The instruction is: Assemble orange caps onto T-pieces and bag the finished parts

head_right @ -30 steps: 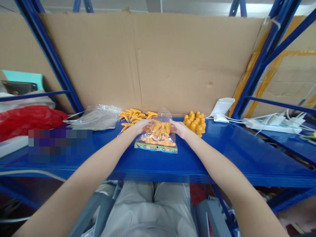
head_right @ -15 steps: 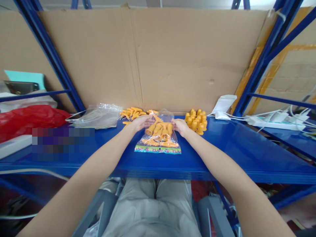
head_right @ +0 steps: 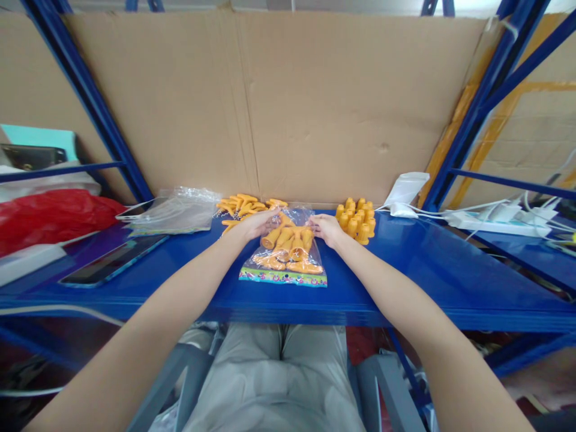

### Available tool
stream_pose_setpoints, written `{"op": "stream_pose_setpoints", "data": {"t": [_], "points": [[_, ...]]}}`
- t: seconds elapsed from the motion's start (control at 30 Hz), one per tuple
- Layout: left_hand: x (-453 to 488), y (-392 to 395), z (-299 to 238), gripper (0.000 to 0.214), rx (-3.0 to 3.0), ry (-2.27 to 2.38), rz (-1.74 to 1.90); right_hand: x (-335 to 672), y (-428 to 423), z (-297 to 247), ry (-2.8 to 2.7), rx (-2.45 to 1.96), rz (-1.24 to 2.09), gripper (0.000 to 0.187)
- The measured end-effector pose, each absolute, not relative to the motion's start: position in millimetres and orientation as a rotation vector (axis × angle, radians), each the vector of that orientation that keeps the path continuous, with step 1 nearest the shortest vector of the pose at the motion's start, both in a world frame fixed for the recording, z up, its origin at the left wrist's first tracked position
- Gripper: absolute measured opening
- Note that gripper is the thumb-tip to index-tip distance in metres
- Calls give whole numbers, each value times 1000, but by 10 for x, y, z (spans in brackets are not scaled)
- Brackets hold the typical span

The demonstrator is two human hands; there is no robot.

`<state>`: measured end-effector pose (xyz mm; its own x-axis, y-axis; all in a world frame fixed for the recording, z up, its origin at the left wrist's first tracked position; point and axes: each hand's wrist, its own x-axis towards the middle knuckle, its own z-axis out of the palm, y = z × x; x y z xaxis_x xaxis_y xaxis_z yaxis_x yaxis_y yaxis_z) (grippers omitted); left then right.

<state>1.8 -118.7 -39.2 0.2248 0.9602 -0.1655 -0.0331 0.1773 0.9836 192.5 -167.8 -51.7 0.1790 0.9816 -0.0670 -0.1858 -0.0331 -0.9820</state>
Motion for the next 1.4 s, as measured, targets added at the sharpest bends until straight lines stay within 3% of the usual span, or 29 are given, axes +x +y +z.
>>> {"op": "stream_pose_setpoints", "data": {"t": [0.37,0.8,1.1,1.4], "points": [[62,-1205,-368,33,1142,1130,1248,1897,-1677,-510,-887,-1129,1150,31],[56,-1036,-451,11,1330,1244,1275,1957,-1630,-518,-887,-1141,1269,26],[153,-1092,-449,17,1280,1317,1343,1908,-1692,-532,-980,-1161,1348,29],[-50,-1053,-445,17,1087,1065,945,1890,-1684,-566,-967,-1170,1174,35]]}}
